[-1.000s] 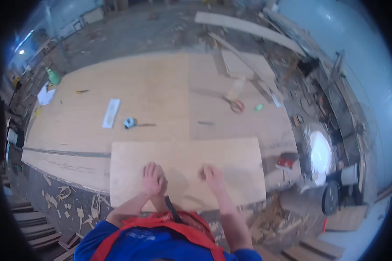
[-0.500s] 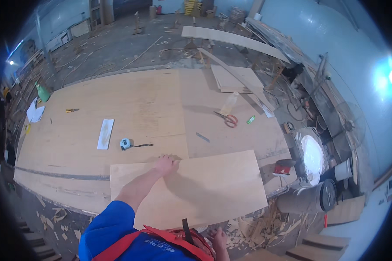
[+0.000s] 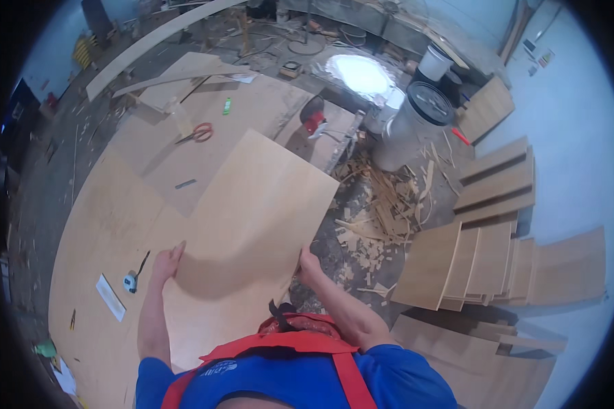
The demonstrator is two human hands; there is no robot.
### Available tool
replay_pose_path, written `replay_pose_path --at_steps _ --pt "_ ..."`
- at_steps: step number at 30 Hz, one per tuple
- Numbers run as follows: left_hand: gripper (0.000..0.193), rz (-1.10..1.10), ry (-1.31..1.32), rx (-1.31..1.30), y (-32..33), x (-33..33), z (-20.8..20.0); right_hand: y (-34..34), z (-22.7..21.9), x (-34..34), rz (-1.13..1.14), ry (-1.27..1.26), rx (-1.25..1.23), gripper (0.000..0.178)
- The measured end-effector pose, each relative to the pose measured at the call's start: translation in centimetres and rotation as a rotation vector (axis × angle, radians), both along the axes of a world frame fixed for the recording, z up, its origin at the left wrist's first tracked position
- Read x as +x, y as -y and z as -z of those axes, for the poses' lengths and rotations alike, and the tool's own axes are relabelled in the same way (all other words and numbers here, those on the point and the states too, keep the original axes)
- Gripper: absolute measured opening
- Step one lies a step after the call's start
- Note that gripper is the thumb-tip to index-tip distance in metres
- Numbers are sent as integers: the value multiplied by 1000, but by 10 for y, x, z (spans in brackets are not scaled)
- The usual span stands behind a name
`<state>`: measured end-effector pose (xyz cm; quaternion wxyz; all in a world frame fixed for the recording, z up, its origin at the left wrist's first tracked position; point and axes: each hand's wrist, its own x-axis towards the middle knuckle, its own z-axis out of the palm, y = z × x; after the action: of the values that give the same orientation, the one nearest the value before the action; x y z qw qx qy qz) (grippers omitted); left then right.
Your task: The recorder uses a hand-held sander to smooth the surface of a rectangular wooden board on a workbench.
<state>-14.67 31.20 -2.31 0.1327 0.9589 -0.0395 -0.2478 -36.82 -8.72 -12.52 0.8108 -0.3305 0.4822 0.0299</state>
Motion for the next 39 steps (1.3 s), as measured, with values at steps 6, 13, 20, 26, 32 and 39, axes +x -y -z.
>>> replay_pose_path --at_steps 6,13,20,26,32,39 --pt "59 105 226 -44 25 -90 -94 8 11 -52 138 65 38 74" --pt "52 37 390 -19 28 -199 -156 56 -75 -84 225 422 -188 81" --pt "54 195 585 -494 168 -294 -188 203 -163 -170 516 594 -81 61" --pt "47 363 533 -767 297 -318 -182 315 -172 -277 759 526 -471 64" --pt "43 701 370 -859 428 -345 -173 309 -174 -436 957 321 -655 60" --pt "56 651 487 -1087 497 -392 -122 211 -126 -548 1060 -153 -968 48"
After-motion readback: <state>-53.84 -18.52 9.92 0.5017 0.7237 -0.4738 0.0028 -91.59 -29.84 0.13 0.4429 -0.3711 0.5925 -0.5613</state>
